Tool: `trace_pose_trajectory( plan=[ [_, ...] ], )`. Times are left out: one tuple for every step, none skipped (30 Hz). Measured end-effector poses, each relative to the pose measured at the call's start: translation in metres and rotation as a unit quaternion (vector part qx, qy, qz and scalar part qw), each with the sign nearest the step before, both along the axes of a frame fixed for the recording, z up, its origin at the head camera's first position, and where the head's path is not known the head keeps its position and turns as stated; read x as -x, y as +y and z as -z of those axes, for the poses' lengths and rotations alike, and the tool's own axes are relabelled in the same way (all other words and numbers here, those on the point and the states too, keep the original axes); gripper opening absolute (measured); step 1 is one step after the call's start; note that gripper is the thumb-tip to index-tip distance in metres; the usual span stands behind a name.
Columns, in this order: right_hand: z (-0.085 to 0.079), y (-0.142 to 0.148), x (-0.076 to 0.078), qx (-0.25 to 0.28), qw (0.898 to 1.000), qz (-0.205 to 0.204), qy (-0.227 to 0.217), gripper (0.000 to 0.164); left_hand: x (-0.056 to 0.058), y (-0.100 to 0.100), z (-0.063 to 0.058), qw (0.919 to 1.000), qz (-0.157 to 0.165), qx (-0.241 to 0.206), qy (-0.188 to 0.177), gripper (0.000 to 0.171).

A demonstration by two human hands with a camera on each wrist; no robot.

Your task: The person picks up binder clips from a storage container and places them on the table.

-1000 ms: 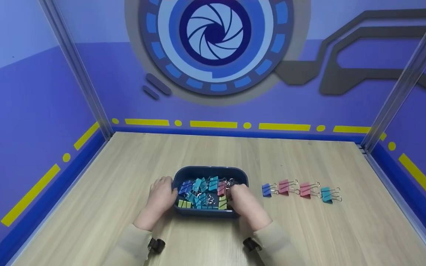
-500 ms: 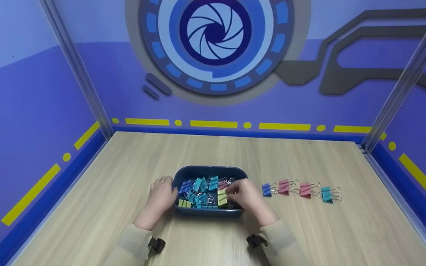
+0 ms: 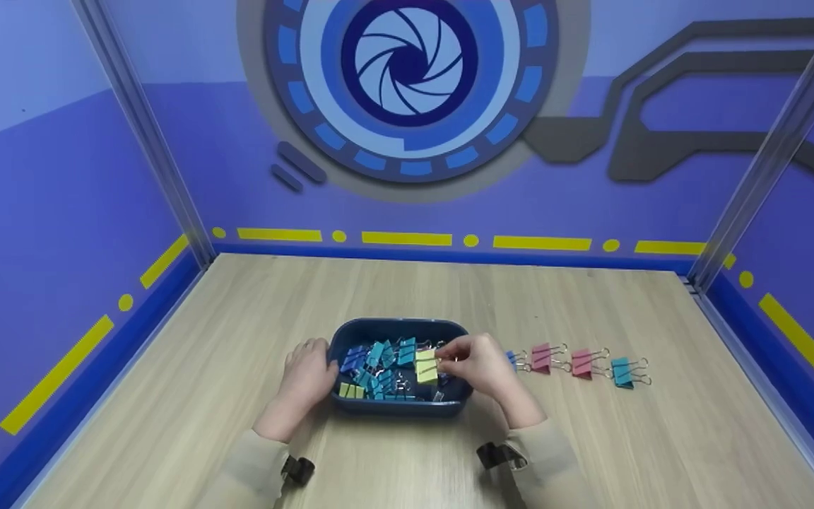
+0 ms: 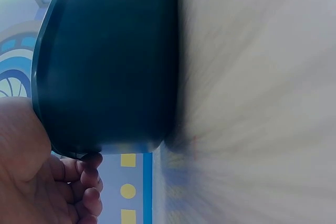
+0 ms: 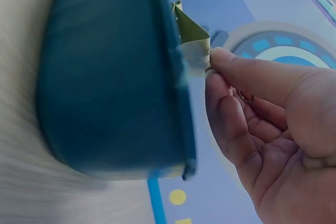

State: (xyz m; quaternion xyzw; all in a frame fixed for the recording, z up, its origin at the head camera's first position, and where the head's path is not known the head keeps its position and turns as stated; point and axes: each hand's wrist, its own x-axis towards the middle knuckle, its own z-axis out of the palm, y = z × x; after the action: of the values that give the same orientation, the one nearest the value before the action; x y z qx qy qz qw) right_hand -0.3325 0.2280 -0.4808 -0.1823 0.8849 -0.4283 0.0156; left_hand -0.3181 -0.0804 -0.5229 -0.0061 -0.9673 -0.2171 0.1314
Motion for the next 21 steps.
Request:
trace_pose_trajectory(
  plan=[
    [-0.002, 0.001, -0.001, 0.001, 1.000, 0.007, -0.003, 0.016, 0.000, 0.000, 0.000, 1.0000, 0.000, -0.001, -0.001, 0.032],
    [-0.004, 0.003, -0.001, 0.002, 1.000, 0.013, -0.006, 0.017, 0.000, 0.000, 0.000, 1.0000, -0.001, -0.001, -0.001, 0.032],
    [-0.007, 0.005, -0.002, 0.003, 1.000, 0.018, -0.008, 0.018, 0.000, 0.000, 0.001, 1.0000, -0.001, -0.001, 0.000, 0.032],
    [-0.009, 0.007, -0.002, 0.003, 1.000, 0.025, -0.011, 0.019, 0.001, 0.000, 0.001, 1.0000, -0.001, -0.001, 0.001, 0.032],
    [-0.012, 0.010, -0.003, 0.002, 0.999, 0.032, -0.014, 0.019, 0.001, -0.001, 0.001, 1.0000, -0.002, 0.000, 0.003, 0.031],
    [-0.015, 0.013, -0.004, 0.002, 0.999, 0.037, -0.016, 0.020, 0.001, -0.001, 0.002, 1.0000, -0.001, 0.002, 0.005, 0.031],
    [-0.017, 0.016, -0.004, 0.003, 0.999, 0.041, -0.017, 0.021, 0.000, -0.001, 0.001, 1.0000, 0.000, 0.004, 0.007, 0.030],
    [-0.020, 0.020, -0.004, 0.003, 0.999, 0.044, -0.017, 0.022, 0.000, -0.001, 0.001, 0.9999, 0.001, 0.006, 0.010, 0.029],
    [-0.022, 0.024, -0.005, 0.003, 0.999, 0.047, -0.016, 0.023, 0.000, -0.001, 0.001, 0.9999, 0.001, 0.009, 0.013, 0.029],
    [-0.025, 0.029, -0.005, 0.003, 0.999, 0.051, -0.015, 0.023, 0.000, -0.001, 0.001, 0.9998, 0.001, 0.010, 0.015, 0.028],
    [-0.027, 0.033, -0.005, 0.005, 0.999, 0.052, -0.013, 0.024, 0.000, 0.000, 0.001, 0.9998, 0.002, 0.010, 0.016, 0.028],
    [-0.028, 0.038, -0.005, 0.005, 0.998, 0.054, -0.011, 0.025, 0.000, 0.000, 0.001, 0.9998, 0.003, 0.010, 0.017, 0.027],
    [-0.030, 0.043, -0.005, 0.002, 0.998, 0.059, -0.013, 0.026, 0.001, 0.000, 0.001, 0.9999, 0.003, 0.009, 0.014, 0.028],
    [-0.032, 0.048, -0.006, -0.002, 0.998, 0.066, -0.015, 0.027, 0.001, 0.000, 0.001, 0.9999, 0.003, 0.006, 0.013, 0.028],
    [-0.033, 0.053, -0.006, -0.005, 0.997, 0.070, -0.021, 0.028, 0.001, 0.000, 0.001, 0.9999, 0.003, 0.005, 0.012, 0.028],
    [-0.034, 0.057, -0.006, -0.007, 0.997, 0.074, -0.029, 0.028, 0.001, 0.000, 0.001, 0.9999, 0.002, 0.003, 0.009, 0.029],
    [-0.035, 0.062, -0.006, -0.011, 0.996, 0.078, -0.039, 0.029, 0.001, 0.000, 0.001, 1.0000, 0.002, 0.002, 0.008, 0.029],
    [-0.035, 0.066, -0.006, -0.014, 0.996, 0.080, -0.049, 0.030, 0.001, 0.000, 0.001, 1.0000, 0.001, 0.000, 0.006, 0.029],
    [-0.034, 0.069, -0.006, -0.015, 0.995, 0.080, -0.058, 0.030, 0.001, 0.000, 0.002, 1.0000, 0.000, -0.001, 0.006, 0.030],
    [-0.033, 0.073, -0.005, -0.016, 0.995, 0.077, -0.066, 0.029, 0.001, 0.000, 0.001, 1.0000, -0.001, -0.001, 0.007, 0.030],
    [-0.032, 0.076, -0.004, -0.017, 0.994, 0.075, -0.073, 0.028, 0.001, -0.001, 0.001, 1.0000, -0.001, 0.000, 0.006, 0.030]
  ],
)
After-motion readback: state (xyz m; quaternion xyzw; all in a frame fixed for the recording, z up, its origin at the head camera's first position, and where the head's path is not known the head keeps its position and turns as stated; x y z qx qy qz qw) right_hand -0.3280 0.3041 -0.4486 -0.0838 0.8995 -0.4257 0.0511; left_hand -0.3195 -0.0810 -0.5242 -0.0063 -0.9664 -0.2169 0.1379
